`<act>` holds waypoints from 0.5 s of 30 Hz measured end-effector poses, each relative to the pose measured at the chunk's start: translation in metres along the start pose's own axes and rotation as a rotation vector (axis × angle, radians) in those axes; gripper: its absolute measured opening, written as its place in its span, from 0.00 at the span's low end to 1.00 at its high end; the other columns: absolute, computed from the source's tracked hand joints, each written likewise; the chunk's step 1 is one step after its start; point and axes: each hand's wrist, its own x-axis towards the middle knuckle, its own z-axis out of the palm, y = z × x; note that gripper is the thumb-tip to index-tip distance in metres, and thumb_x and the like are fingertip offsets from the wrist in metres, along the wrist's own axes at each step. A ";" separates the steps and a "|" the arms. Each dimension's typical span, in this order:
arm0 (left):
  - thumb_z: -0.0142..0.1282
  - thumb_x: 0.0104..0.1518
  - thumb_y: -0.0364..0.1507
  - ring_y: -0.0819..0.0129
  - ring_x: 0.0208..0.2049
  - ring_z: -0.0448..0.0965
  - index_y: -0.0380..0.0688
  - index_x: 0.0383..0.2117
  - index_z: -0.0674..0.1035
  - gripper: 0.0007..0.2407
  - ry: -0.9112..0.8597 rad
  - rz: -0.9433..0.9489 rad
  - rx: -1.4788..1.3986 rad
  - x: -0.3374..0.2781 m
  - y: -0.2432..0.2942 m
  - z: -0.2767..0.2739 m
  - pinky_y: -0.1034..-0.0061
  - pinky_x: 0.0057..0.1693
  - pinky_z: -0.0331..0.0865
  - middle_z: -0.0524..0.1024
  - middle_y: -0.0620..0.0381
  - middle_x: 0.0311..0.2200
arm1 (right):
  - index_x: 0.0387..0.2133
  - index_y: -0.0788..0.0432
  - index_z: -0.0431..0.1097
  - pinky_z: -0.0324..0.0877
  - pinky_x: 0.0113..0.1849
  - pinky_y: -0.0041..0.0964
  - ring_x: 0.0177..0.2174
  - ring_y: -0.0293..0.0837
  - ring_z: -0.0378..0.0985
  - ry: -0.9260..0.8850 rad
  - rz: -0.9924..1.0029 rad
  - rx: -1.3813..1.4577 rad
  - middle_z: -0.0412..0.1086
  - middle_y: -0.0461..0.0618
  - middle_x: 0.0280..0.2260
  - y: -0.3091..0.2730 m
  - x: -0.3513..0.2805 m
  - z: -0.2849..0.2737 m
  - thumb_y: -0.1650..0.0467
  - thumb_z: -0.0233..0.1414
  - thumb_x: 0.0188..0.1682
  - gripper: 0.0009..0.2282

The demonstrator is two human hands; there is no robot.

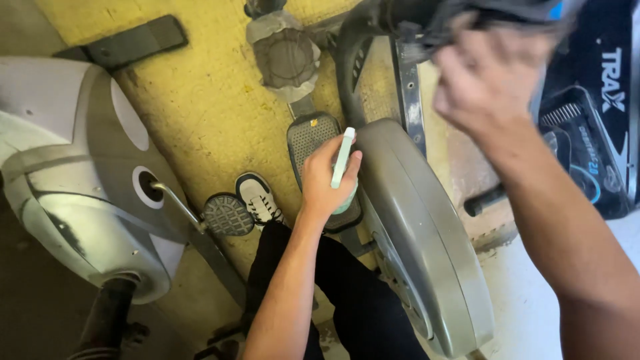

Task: Cleaning various pieces of gym equipment using a spray bottle and a cloth.

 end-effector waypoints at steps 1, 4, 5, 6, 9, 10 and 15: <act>0.62 0.55 0.26 0.54 0.37 0.86 0.39 0.44 0.80 0.12 0.008 -0.009 -0.003 0.002 -0.004 -0.002 0.68 0.45 0.77 0.83 0.46 0.37 | 0.30 0.54 0.69 0.55 0.49 0.49 0.50 0.50 0.65 -0.002 -0.010 0.007 0.69 0.47 0.48 -0.013 0.012 0.007 0.73 0.57 0.35 0.09; 0.58 0.54 0.26 0.48 0.37 0.83 0.40 0.46 0.80 0.13 -0.015 0.004 0.054 0.011 -0.007 -0.010 0.64 0.45 0.76 0.81 0.44 0.36 | 0.39 0.55 0.72 0.58 0.55 0.42 0.51 0.46 0.68 -0.196 -0.048 0.103 0.68 0.47 0.47 -0.045 0.038 0.043 0.69 0.56 0.43 0.11; 0.57 0.51 0.25 0.46 0.38 0.82 0.40 0.46 0.80 0.15 -0.010 0.006 0.069 0.015 -0.006 -0.013 0.63 0.46 0.76 0.81 0.44 0.37 | 0.39 0.57 0.70 0.58 0.57 0.41 0.50 0.46 0.67 -0.212 -0.042 0.065 0.67 0.49 0.47 -0.053 0.039 0.067 0.70 0.53 0.46 0.09; 0.56 0.49 0.25 0.43 0.39 0.82 0.40 0.47 0.80 0.17 -0.004 0.007 0.084 0.019 -0.004 -0.015 0.61 0.46 0.75 0.81 0.43 0.37 | 0.39 0.59 0.68 0.58 0.59 0.39 0.50 0.47 0.67 -0.228 -0.037 0.027 0.66 0.52 0.48 -0.060 0.041 0.092 0.72 0.50 0.49 0.07; 0.55 0.48 0.25 0.42 0.41 0.81 0.41 0.47 0.80 0.17 0.031 0.001 0.081 0.024 -0.002 -0.024 0.60 0.48 0.75 0.81 0.43 0.39 | 0.41 0.60 0.73 0.59 0.58 0.47 0.52 0.51 0.70 -0.388 -0.062 -0.081 0.70 0.56 0.46 -0.086 0.063 0.128 0.69 0.48 0.58 0.08; 0.55 0.48 0.25 0.42 0.41 0.81 0.41 0.47 0.80 0.17 0.038 0.003 0.079 0.025 -0.003 -0.027 0.60 0.48 0.75 0.81 0.43 0.39 | 0.41 0.60 0.73 0.59 0.58 0.47 0.52 0.51 0.70 -0.384 -0.066 -0.083 0.70 0.56 0.46 -0.093 0.067 0.138 0.69 0.48 0.58 0.08; 0.55 0.48 0.26 0.42 0.39 0.82 0.42 0.45 0.81 0.16 0.009 -0.075 0.103 0.028 -0.011 -0.035 0.59 0.47 0.75 0.81 0.42 0.36 | 0.51 0.56 0.74 0.52 0.62 0.46 0.59 0.51 0.66 -0.511 -0.225 -0.110 0.68 0.56 0.57 -0.120 0.040 0.223 0.68 0.46 0.55 0.14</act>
